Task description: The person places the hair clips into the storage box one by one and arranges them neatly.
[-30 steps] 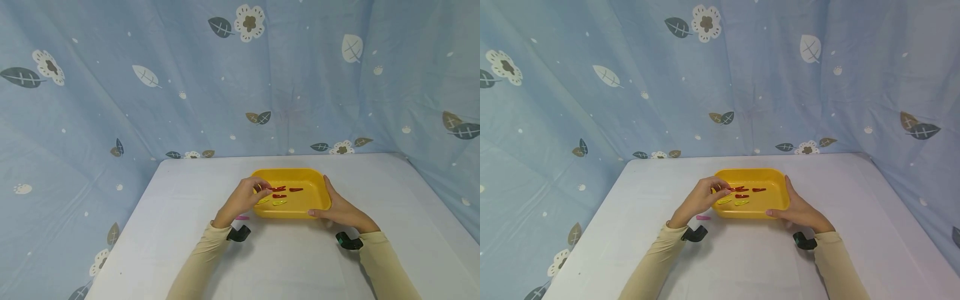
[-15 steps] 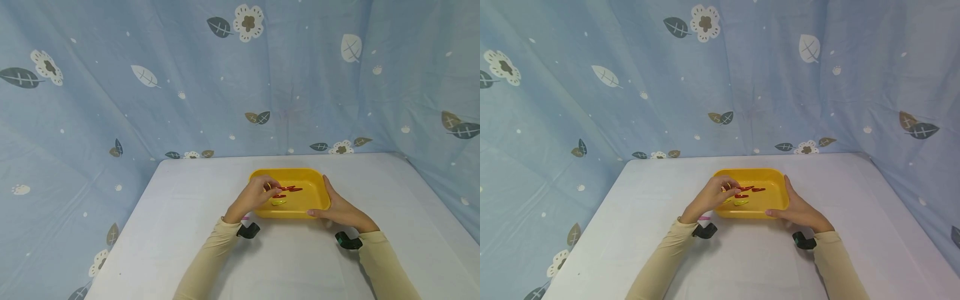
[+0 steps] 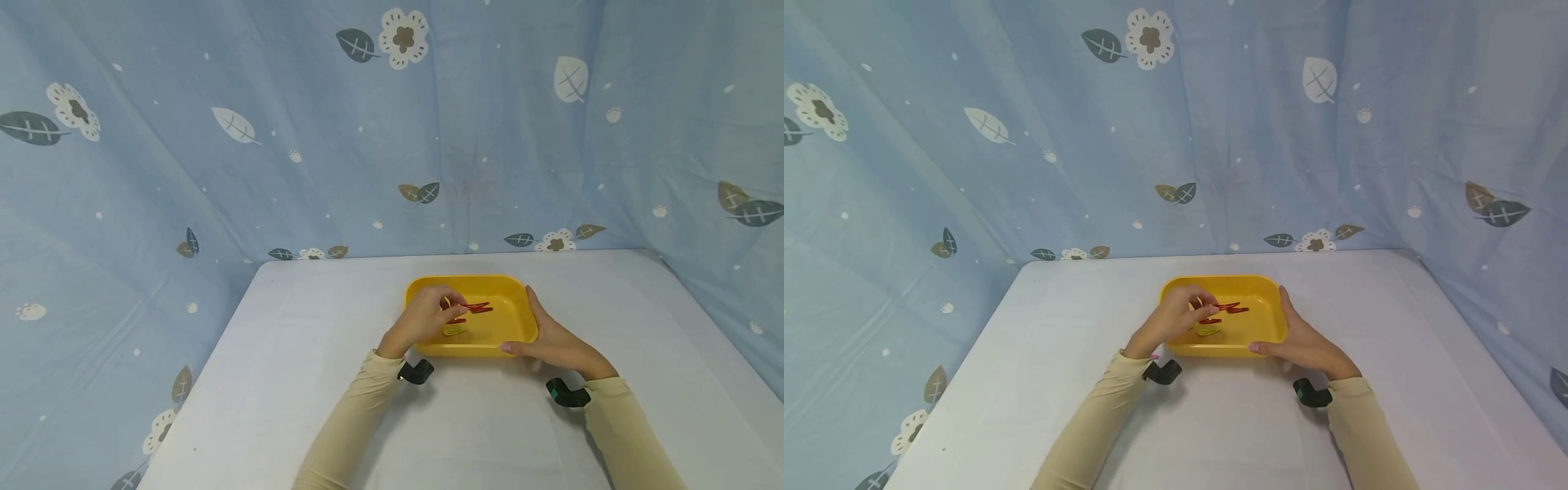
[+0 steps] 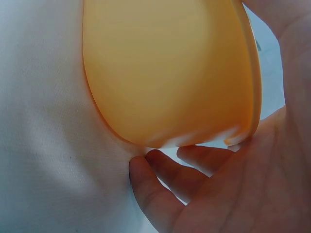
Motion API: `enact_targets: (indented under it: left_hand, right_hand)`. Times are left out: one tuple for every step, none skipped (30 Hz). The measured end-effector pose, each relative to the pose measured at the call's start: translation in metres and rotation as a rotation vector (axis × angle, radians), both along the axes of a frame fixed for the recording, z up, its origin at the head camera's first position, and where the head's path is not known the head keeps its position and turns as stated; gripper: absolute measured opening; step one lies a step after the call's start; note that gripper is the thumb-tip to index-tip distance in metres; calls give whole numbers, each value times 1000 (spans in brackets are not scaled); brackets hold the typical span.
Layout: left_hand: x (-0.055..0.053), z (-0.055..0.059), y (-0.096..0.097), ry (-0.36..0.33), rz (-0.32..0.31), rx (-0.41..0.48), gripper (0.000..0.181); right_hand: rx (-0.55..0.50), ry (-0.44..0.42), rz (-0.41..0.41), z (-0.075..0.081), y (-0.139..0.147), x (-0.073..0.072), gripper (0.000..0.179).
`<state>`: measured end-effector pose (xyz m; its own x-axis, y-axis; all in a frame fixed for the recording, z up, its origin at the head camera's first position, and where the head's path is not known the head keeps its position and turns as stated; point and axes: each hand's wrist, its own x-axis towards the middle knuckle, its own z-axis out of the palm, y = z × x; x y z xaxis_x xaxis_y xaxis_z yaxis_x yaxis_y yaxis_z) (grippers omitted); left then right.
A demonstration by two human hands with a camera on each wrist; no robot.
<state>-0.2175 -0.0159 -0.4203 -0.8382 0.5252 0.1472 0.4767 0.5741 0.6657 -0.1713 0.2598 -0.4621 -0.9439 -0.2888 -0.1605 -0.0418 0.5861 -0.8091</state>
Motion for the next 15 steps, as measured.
enact_targets:
  left_hand:
    - [-1, -1, 1, 2, -3, -2, 18]
    - [-2, -1, 2, 7, -9, 0, 18]
    - [-3, -2, 3, 11, -11, -3, 18]
    - [-3, -3, 4, 11, -12, -6, 18]
    - [-4, -4, 5, 10, -12, -10, 18]
    - [-5, -5, 6, 5, -13, -11, 18]
    - [-6, -6, 7, -6, -10, -8, 18]
    - [-6, -8, 9, -19, -11, -4, 17]
    - [-7, -9, 10, -35, -12, 4, 17]
    - [-7, -10, 11, -47, -14, 10, 16]
    - [-8, -11, 12, -53, -16, 14, 15]
    - [-9, -12, 13, -59, -19, 19, 14]
    - [-9, -13, 14, -61, -23, 21, 14]
    - [-9, -14, 15, -59, -30, 22, 14]
    - [-9, -14, 16, -53, -34, 19, 14]
  right_hand:
    - [3, -1, -1, 0, 0, 0, 133]
    - [6, -2, -1, 0, 0, 0, 133]
    - [8, -2, -1, 0, 0, 0, 133]
    - [9, -2, -1, 1, 0, 0, 133]
    - [9, -3, -1, 1, 0, 0, 133]
    - [11, -3, -1, 1, 0, 0, 134]
    - [9, -3, 1, 0, 0, 0, 134]
    - [7, -3, 2, 0, 0, 0, 134]
    - [5, -4, 4, 0, 1, 0, 134]
    - [4, -5, 5, 0, 1, -1, 134]
    - [1, -5, 7, 0, 1, -1, 134]
    - [1, -6, 8, 0, 1, -1, 133]
    - [-1, -6, 10, -1, 2, -1, 133]
    - [-3, -5, 12, -1, 2, -1, 133]
    - [-4, -4, 13, -1, 2, -1, 133]
